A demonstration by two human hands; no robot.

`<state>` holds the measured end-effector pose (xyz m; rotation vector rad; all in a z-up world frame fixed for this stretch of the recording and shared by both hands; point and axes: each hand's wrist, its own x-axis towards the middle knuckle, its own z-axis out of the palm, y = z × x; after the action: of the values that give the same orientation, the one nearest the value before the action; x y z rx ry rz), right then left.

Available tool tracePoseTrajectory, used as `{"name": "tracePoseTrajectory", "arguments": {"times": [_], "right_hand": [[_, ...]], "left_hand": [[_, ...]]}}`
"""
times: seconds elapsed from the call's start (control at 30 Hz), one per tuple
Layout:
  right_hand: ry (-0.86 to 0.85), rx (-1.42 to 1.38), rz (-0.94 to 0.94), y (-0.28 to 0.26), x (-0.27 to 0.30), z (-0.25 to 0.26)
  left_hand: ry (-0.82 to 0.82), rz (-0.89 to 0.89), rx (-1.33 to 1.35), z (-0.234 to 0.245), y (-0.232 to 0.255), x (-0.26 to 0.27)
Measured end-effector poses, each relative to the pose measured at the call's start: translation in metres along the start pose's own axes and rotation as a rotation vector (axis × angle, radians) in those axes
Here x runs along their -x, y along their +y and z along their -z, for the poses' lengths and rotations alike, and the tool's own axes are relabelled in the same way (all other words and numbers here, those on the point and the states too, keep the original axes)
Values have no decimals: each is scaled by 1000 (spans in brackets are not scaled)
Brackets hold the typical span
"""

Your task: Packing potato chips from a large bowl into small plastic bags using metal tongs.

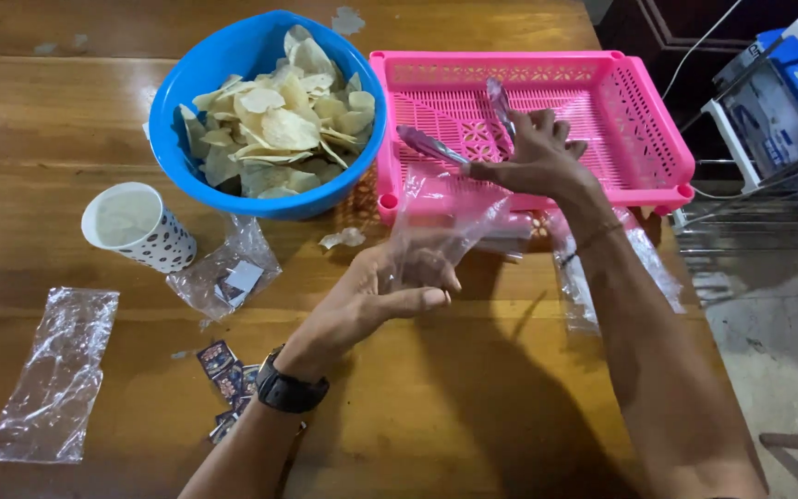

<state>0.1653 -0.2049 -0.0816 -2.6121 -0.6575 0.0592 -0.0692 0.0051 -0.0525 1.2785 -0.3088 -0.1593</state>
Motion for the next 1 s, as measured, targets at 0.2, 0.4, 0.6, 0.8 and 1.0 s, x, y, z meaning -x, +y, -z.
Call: {"name": "tracePoseTrajectory", "arguments": {"times": [0.2, 0.4, 0.6, 0.8, 1.0], "right_hand": [[-147, 147, -143, 59, -50, -53], [-36, 55, -89, 65, -52, -67], [59, -41, -58, 95, -67, -72], [151, -36, 9, 66, -46, -23], [153, 105, -22, -33, 32, 60]], "left_hand": [[-7, -42, 23, 6, -22, -1], [-63, -67, 36, 3, -29, -1], [-66, -72, 31, 7, -32, -3], [-54, -49, 76, 7, -29, -1], [-85, -48, -46, 5, -8, 7]]}}
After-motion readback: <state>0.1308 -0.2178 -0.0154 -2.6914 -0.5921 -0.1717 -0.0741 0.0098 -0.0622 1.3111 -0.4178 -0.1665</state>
